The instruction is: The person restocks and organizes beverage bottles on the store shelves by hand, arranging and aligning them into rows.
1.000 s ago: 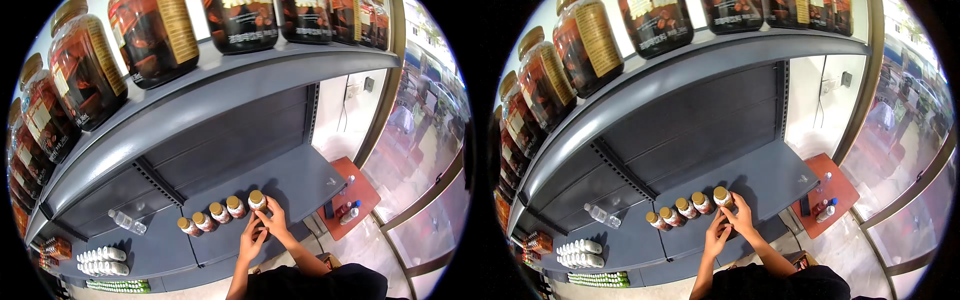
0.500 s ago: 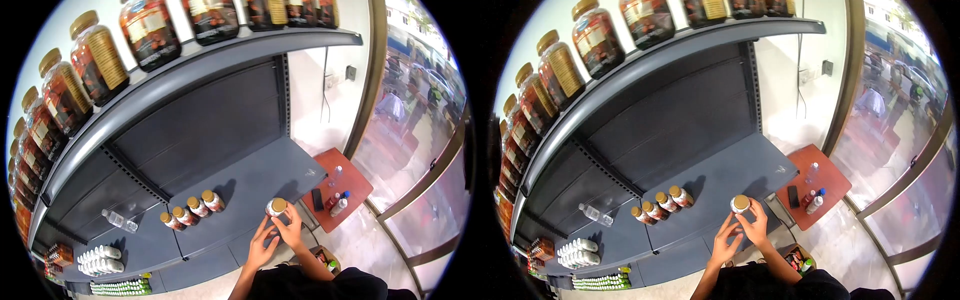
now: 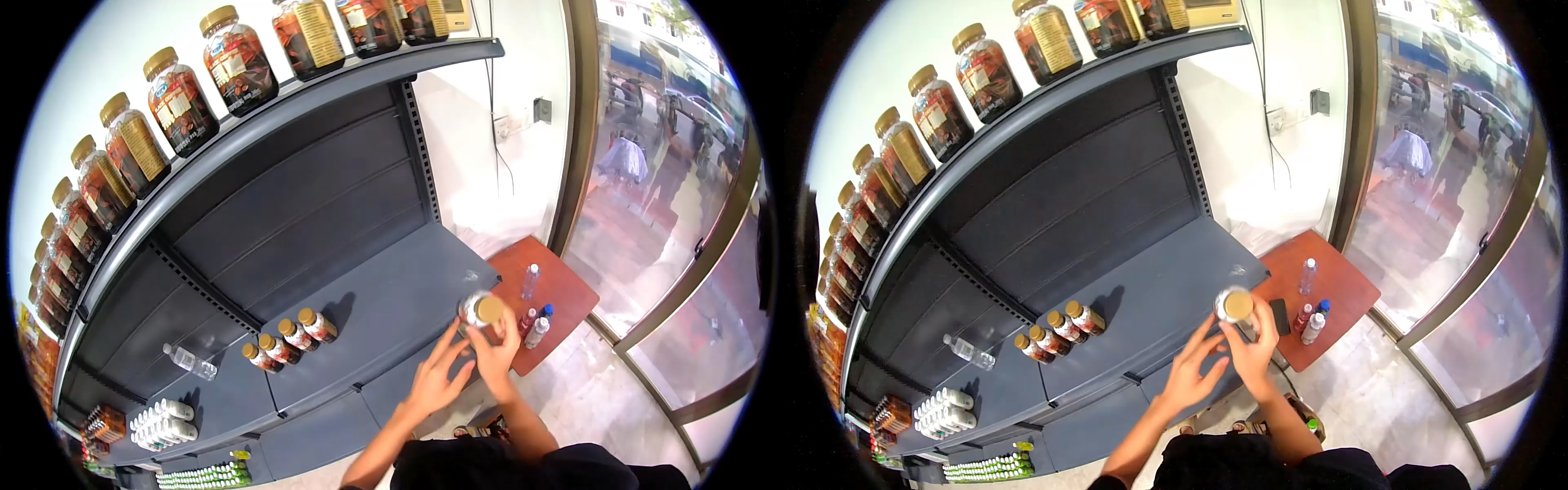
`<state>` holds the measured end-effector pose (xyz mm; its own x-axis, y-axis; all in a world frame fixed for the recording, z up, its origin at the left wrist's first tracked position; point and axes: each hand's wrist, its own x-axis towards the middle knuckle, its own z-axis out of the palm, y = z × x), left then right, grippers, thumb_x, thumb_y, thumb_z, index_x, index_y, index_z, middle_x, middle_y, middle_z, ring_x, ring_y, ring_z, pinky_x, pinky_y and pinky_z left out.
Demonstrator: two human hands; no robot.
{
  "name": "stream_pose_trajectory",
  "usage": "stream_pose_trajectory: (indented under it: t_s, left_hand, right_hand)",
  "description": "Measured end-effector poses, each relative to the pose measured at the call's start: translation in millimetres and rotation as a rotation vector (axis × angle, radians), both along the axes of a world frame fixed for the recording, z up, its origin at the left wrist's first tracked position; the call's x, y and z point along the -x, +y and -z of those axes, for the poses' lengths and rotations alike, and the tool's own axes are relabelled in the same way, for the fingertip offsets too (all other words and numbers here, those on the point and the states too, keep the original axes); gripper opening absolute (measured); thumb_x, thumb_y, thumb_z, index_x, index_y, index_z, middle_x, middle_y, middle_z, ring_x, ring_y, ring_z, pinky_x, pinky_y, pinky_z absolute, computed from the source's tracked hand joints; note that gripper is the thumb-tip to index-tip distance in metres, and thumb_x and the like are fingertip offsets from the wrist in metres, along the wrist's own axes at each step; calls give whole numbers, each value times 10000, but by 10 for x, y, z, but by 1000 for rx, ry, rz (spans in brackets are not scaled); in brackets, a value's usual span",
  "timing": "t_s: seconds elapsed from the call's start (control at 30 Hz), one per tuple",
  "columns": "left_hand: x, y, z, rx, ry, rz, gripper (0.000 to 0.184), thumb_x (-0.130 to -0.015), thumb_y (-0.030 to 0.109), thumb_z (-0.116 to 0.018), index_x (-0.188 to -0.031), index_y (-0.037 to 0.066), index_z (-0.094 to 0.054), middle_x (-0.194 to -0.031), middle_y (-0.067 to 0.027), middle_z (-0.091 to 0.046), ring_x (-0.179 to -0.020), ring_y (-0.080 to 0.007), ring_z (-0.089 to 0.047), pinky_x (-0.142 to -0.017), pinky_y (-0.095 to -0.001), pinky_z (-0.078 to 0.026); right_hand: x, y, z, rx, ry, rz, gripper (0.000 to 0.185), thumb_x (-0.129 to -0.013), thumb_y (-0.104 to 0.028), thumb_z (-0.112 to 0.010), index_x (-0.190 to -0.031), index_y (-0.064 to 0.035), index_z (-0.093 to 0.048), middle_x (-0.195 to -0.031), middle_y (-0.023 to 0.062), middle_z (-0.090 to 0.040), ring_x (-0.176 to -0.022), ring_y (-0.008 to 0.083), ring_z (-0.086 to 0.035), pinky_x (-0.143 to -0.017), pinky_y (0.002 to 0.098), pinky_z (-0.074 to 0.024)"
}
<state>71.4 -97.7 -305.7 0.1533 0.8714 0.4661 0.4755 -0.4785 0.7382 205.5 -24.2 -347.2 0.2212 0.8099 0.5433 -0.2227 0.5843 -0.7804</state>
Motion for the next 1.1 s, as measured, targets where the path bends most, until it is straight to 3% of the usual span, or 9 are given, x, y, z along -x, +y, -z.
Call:
stream_pose_trajectory:
  t_s: [0.07,0.13,0.27,0.5,0.6,0.77,0.9,0.93,1.1]
  left_hand:
    - [-35,145,-333,-146,117,21,439,-937,153,-729,-1350,32,-641,-1612,-252,-417,-1079,-340,-736,-848,-431,-609]
    - [-55,290,-751,-149,229,94,436,-886,166,-784,-1285,18,-691,-1645,-288,-336,-1106,-359,-737,-946,-439,-588]
    - [-169,652,-1608,-413,436,201,475,-842,191,-820,-1266,20,-692,-1669,-328,-206,-1129,-365,-721,-925,-441,-612]
    - [-400,1295,-2711,-720,753,-126,540,-886,290,-733,-1340,21,-620,-1647,-369,-207,-920,-432,-741,-787,-476,-624]
    - [-398,1503,-3046,-736,850,-194,555,-892,301,-727,-1359,25,-608,-1632,-406,-192,-933,-452,-738,-782,-479,-624]
    - [-379,1799,-3340,-678,961,-268,581,-890,342,-722,-1362,23,-612,-1611,-430,-215,-920,-461,-742,-821,-495,-617]
    - [-369,2017,-3479,-631,958,-334,581,-892,376,-710,-1336,13,-621,-1594,-431,-262,-891,-457,-748,-828,-496,-616]
    - [-370,2038,-3465,-632,952,-334,569,-895,377,-706,-1320,8,-627,-1593,-431,-266,-888,-456,-749,-827,-497,-616]
    - [-284,2180,-3345,-712,922,-330,469,-877,358,-729,-1165,-5,-663,-1598,-424,-268,-839,-433,-755,-772,-490,-624]
  right_hand:
    - [-121,128,-327,-45,14,-4,613,-818,76,-803,-1370,87,-537,-1326,152,-602,-1228,236,-627,-1045,361,-520]
    - [-217,270,-753,-132,1,51,655,-799,75,-824,-1382,88,-526,-1327,151,-599,-1219,239,-634,-1034,360,-524]
    - [-445,514,-1809,-221,63,45,628,-852,-3,-824,-1393,106,-524,-1313,183,-640,-1218,251,-642,-1057,400,-516]
    - [-622,1293,-3270,-562,10,35,530,-886,-81,-836,-1297,143,-587,-1215,193,-694,-1135,220,-671,-973,342,-587]
    - [-598,1547,-3648,-601,-84,158,505,-887,-239,-849,-1240,80,-681,-1141,159,-747,-1071,212,-710,-934,333,-580]
    - [-578,1935,-4046,-520,-252,218,483,-892,-286,-839,-1233,36,-725,-1135,141,-768,-1009,193,-726,-902,310,-563]
    - [-515,2183,-4248,-390,-476,425,614,-863,-481,-825,-1204,24,-753,-1083,149,-784,-961,183,-748,-871,315,-569]
    - [-493,2255,-4273,-366,-460,430,634,-784,-597,-834,-1140,-75,-796,-998,105,-799,-918,226,-765,-827,361,-583]
    - [-399,2389,-4325,-298,-553,440,678,-798,-610,-818,-1186,-55,-780,-1006,123,-798,-944,242,-771,-845,367,-589]
